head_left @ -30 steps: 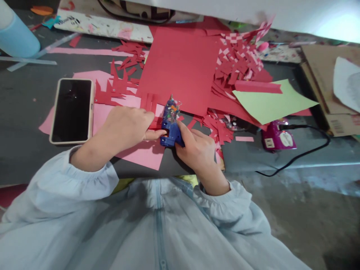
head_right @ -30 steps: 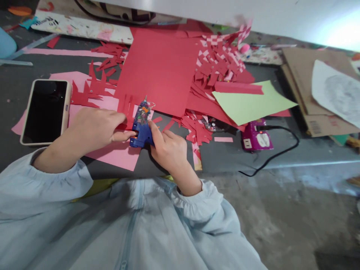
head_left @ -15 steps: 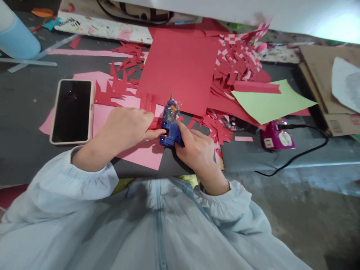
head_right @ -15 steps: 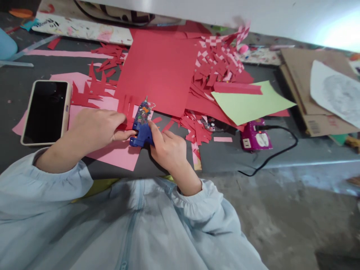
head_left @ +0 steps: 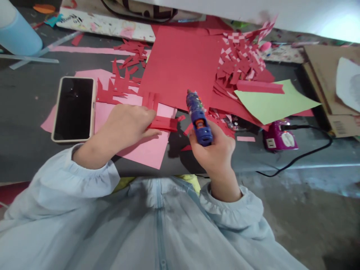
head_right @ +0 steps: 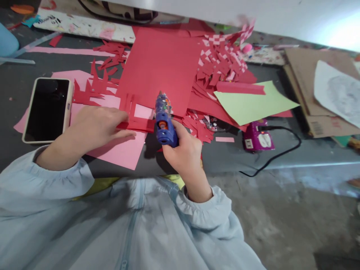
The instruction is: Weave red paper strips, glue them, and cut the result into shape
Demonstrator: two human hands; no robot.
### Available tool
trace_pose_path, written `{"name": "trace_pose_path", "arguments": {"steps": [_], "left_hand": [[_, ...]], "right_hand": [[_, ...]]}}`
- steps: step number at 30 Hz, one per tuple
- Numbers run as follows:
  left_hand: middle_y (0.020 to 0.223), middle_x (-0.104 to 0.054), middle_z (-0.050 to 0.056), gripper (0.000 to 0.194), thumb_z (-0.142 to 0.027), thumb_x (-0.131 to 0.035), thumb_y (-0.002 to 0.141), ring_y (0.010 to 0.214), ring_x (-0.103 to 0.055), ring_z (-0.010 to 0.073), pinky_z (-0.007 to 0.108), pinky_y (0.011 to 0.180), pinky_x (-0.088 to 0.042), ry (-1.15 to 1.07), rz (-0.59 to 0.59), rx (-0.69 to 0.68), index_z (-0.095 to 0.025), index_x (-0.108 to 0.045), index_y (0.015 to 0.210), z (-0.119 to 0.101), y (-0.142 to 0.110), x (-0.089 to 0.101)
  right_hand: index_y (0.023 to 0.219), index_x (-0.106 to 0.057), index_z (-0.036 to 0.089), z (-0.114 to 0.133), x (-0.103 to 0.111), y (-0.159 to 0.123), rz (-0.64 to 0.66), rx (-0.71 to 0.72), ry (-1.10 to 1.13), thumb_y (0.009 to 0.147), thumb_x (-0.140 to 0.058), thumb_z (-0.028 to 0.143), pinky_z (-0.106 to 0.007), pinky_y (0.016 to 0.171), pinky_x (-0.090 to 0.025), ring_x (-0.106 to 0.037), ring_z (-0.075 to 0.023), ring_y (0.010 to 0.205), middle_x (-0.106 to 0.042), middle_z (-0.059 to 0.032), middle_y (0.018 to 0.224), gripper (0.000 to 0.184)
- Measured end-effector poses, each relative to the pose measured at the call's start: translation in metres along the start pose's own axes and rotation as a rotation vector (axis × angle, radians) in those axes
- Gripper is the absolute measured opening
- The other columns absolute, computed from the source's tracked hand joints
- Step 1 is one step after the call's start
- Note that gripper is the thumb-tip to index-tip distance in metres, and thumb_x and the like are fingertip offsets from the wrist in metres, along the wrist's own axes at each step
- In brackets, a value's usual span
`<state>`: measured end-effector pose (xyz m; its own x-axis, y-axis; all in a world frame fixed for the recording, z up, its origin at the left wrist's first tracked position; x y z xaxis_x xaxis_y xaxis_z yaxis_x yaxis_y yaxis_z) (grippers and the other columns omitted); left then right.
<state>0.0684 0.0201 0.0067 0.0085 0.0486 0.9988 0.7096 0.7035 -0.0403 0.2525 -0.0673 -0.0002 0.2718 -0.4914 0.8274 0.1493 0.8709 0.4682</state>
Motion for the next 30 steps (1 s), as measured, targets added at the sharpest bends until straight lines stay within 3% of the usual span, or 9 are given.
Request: {"name": "trace_pose_path", "arguments": {"steps": [5,11,14,21,30], "left_hand": [[0.09,-0.074,0.008,0.036,-0.051,-0.053,0.096,0.084,-0.069,0.0265,0.034,0.06,-0.031,-0.008,-0.003,0.025,-0.019,-0.069,0.098,-0.001,0.0,-0.002],[0.083,-0.072,0.008,0.036,-0.041,-0.042,0.098,0.082,-0.068,0.0247,0.033,0.061,-0.032,-0.023,-0.014,0.092,-0.019,-0.071,0.094,0.0,0.002,0.0],[0.08,-0.071,0.007,0.035,-0.038,-0.042,0.095,0.076,-0.066,0.0237,0.033,0.058,-0.029,-0.058,-0.021,0.121,-0.019,-0.071,0.088,0.005,0.005,0.001],[0.068,-0.067,0.008,0.04,-0.037,-0.039,0.095,0.063,-0.057,0.0213,0.034,0.056,-0.025,-0.155,-0.084,0.122,-0.02,-0.07,0.078,0.01,0.008,0.005],[0.061,-0.06,0.006,0.037,-0.035,-0.041,0.094,0.06,-0.054,0.02,0.034,0.056,-0.023,-0.205,-0.122,0.084,-0.02,-0.065,0.071,0.01,0.008,0.005]], "right_hand": [[0.095,-0.074,0.018,-0.005,0.01,-0.001,0.012,-0.111,0.139,0.081,-0.061,0.04,-0.037,0.059,-0.054,-0.069,-0.0247,0.062,-0.075,-0.0108,0.076,0.029],[0.083,-0.068,0.021,-0.013,0.005,-0.011,0.321,-0.36,0.389,0.08,-0.065,0.038,-0.037,0.054,-0.051,-0.059,-0.0214,0.047,-0.058,-0.0027,0.051,0.017],[0.074,-0.061,0.022,-0.012,0.003,-0.017,0.47,-0.44,0.5,0.08,-0.064,0.041,-0.033,0.047,-0.045,-0.053,-0.0177,0.041,-0.053,0.0008,0.045,0.02],[0.069,-0.054,0.022,0.008,-0.015,-0.025,0.77,-0.366,0.555,0.084,-0.06,0.051,-0.028,0.049,-0.041,-0.054,-0.015,0.045,-0.057,0.0001,0.048,0.033],[0.064,-0.048,0.023,0.013,-0.022,-0.022,0.806,-0.352,0.477,0.083,-0.055,0.06,-0.028,0.048,-0.036,-0.05,-0.0147,0.046,-0.052,0.0001,0.049,0.042]]}}
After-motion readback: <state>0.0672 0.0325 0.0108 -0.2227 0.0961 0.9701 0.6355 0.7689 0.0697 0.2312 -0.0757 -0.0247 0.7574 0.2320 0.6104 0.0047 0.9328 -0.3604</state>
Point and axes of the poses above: each hand's wrist, its own y-axis towards the middle knuckle, its own x-axis out of the back of the hand, z = x × y, the point moved 7 cm from there along y, towards the middle knuckle
